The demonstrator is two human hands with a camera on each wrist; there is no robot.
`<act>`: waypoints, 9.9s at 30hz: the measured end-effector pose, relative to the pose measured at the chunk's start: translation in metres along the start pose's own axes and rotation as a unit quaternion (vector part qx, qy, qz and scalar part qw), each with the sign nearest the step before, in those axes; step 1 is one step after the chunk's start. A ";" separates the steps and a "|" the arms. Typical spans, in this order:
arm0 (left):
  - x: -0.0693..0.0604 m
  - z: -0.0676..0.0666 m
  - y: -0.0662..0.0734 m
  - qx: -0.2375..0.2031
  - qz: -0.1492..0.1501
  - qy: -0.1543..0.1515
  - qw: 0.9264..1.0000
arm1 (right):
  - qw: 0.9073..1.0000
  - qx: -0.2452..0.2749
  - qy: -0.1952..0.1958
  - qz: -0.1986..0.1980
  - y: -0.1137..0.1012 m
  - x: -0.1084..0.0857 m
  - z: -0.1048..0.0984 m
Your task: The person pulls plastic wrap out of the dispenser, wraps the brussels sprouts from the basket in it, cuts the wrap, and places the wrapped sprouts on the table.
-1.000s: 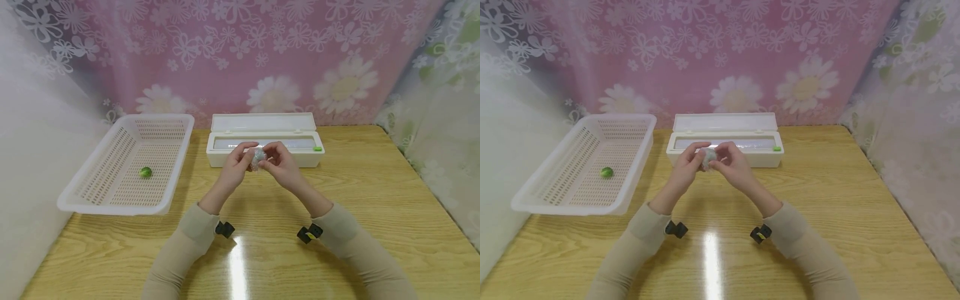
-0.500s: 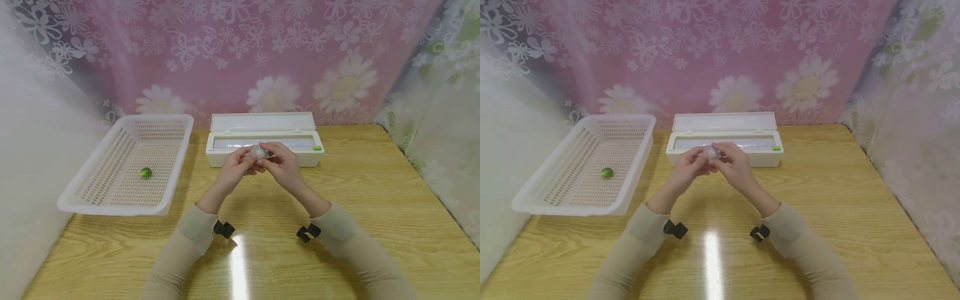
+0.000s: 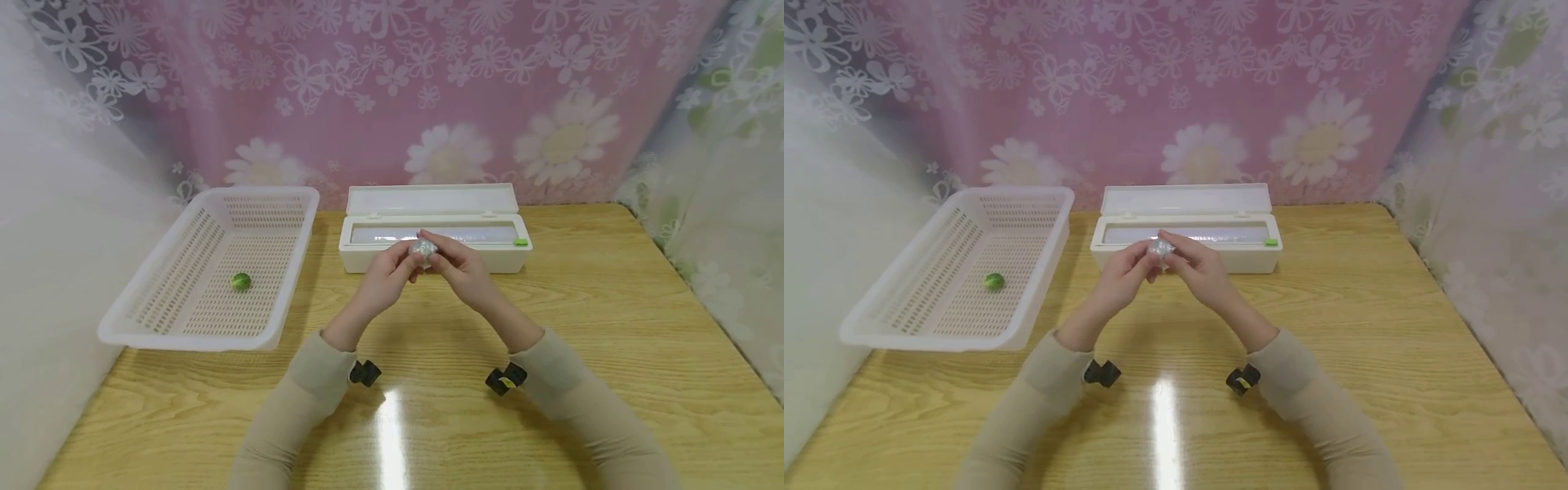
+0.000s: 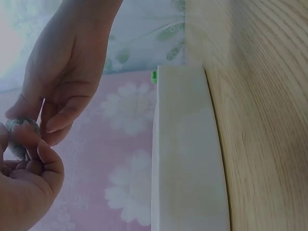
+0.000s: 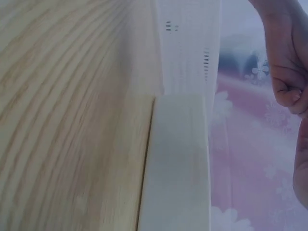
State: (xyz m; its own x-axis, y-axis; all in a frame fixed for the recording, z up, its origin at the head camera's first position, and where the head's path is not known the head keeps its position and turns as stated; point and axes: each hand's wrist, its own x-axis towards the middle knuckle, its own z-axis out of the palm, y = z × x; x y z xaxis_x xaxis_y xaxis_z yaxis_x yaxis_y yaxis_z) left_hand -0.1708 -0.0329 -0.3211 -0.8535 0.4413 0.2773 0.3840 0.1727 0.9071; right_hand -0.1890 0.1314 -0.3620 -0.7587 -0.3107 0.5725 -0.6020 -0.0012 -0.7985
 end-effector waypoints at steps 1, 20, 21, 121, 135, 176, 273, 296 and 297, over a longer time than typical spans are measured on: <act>-0.001 0.000 0.002 0.009 0.012 -0.003 1.000 | 1.000 0.009 -0.002 -0.003 0.000 0.000 0.000; 0.009 0.004 -0.028 -0.263 -0.044 0.042 0.963 | 0.988 -0.035 0.058 -0.137 -0.010 0.003 -0.001; 0.009 0.005 -0.027 -0.264 -0.043 0.051 0.962 | 0.985 -0.054 0.059 -0.154 -0.010 0.004 0.000; 0.006 -0.001 -0.045 -0.293 -0.117 0.079 0.946 | 0.966 -0.180 0.016 -0.188 0.001 0.006 0.000; 0.004 0.005 -0.048 -0.240 -0.052 0.121 0.962 | 0.985 -0.123 0.007 -0.120 0.002 0.002 -0.001; 0.000 0.001 -0.040 -0.238 -0.065 0.140 0.959 | 0.998 -0.039 0.047 -0.030 -0.003 0.001 0.004; -0.100 -0.167 -0.063 0.448 -0.252 -0.038 0.857 | 0.950 -0.299 -0.054 0.075 0.015 -0.029 -0.038; -0.094 -0.173 -0.078 0.445 -0.312 -0.138 0.828 | 0.948 -0.303 -0.053 0.083 0.016 -0.033 -0.041; -0.094 -0.173 -0.077 0.448 -0.309 -0.133 0.828 | 0.948 -0.303 -0.053 0.082 0.016 -0.034 -0.042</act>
State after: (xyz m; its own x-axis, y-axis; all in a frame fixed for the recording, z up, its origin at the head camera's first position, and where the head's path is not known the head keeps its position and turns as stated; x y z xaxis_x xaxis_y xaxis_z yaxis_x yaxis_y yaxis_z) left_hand -0.1811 -0.2406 -0.3623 -0.9223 0.1836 -0.3401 0.1129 0.9695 0.2174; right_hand -0.1832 0.1814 -0.3860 -0.8451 -0.3528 0.4017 -0.5341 0.5912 -0.6043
